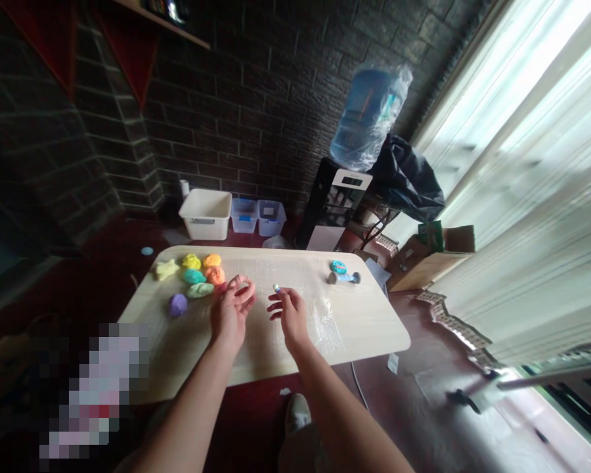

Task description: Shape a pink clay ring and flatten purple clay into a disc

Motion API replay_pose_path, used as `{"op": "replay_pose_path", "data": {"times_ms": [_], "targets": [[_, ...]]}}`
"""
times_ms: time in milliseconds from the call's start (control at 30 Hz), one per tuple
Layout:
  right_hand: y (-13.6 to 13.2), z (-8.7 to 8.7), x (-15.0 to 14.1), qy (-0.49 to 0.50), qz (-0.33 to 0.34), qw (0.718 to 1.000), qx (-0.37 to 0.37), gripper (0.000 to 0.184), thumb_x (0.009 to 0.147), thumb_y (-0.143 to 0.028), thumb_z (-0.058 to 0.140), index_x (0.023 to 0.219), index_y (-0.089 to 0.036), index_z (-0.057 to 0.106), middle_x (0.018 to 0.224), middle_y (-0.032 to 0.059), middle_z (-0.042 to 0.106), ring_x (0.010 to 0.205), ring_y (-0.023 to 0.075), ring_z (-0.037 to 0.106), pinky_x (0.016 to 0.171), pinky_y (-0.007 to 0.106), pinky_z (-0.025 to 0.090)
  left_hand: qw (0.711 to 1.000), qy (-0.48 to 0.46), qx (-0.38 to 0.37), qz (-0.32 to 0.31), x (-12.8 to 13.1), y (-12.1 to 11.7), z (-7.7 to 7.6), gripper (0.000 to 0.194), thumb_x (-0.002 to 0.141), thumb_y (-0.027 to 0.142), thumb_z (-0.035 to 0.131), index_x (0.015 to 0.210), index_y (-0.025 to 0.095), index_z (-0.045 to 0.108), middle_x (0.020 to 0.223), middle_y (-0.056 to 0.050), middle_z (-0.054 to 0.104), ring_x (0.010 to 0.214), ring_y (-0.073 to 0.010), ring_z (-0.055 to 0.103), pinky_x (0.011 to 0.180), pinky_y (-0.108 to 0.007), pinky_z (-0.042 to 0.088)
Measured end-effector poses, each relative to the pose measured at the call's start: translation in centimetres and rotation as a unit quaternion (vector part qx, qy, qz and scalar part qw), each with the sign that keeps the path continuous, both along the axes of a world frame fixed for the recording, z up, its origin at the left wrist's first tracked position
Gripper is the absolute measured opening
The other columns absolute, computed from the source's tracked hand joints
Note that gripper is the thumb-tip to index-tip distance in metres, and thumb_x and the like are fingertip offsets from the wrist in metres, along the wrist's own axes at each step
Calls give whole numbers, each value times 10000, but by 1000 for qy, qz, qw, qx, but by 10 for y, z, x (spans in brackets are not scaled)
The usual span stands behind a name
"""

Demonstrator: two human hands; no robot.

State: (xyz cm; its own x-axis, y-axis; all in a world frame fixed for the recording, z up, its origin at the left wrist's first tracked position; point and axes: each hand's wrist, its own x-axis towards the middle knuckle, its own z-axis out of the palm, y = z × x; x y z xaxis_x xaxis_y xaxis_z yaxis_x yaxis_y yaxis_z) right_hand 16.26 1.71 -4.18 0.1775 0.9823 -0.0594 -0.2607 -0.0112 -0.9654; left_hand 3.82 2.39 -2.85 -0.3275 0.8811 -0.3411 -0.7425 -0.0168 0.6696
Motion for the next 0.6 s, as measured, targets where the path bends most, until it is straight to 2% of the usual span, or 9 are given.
{"op": "replay_pose_path", "data": {"times_ms": [133, 233, 333, 433, 600], "targets": [[-5, -8, -10, 29, -10, 999, -13, 321, 824, -477, 746, 871, -163, 699, 753, 41, 736, 486, 116, 602, 431, 211, 445, 998, 44, -7, -38, 5, -9, -23, 365, 752, 387, 813, 1061, 197, 765, 957, -77, 799, 868, -222, 755, 678, -264, 502], [-9, -8, -10, 56, -14, 998, -13, 313, 779, -452, 800, 865, -164, 715, 763, 34, 735, 524, 116, 614, 464, 212, 467, 997, 60, -5, -52, 0, -14, -30, 442, 706, 392, 871, 1085, 191, 763, 959, -69, 795, 848, -209, 748, 700, -267, 508], [-12, -2, -7, 86, -15, 996, -10, 278, 746, -396, 825, 868, -177, 706, 801, 32, 742, 589, 130, 659, 509, 218, 496, 996, 66, 6, -54, -8, -17, -27, 376, 733, 349, 873, 1062, 200, 764, 988, -49, 785, 859, -175, 740, 745, -262, 528], [-16, 4, -1, 111, -16, 994, -9, 266, 750, -386, 813, 871, -192, 677, 860, 54, 769, 646, 155, 704, 540, 233, 519, 996, 68, 30, -58, -11, -22, -19, 303, 776, 294, 854, 1056, 220, 764, 1075, -45, 785, 957, -169, 748, 853, -284, 556], [-27, 10, 6, 117, -6, 993, -6, 258, 799, -406, 778, 885, -200, 649, 932, 79, 795, 654, 167, 725, 554, 248, 532, 988, 94, 59, -105, -4, -38, 0, 344, 732, 287, 914, 1020, 149, 786, 1014, -102, 793, 999, -242, 774, 927, -355, 576]]}}
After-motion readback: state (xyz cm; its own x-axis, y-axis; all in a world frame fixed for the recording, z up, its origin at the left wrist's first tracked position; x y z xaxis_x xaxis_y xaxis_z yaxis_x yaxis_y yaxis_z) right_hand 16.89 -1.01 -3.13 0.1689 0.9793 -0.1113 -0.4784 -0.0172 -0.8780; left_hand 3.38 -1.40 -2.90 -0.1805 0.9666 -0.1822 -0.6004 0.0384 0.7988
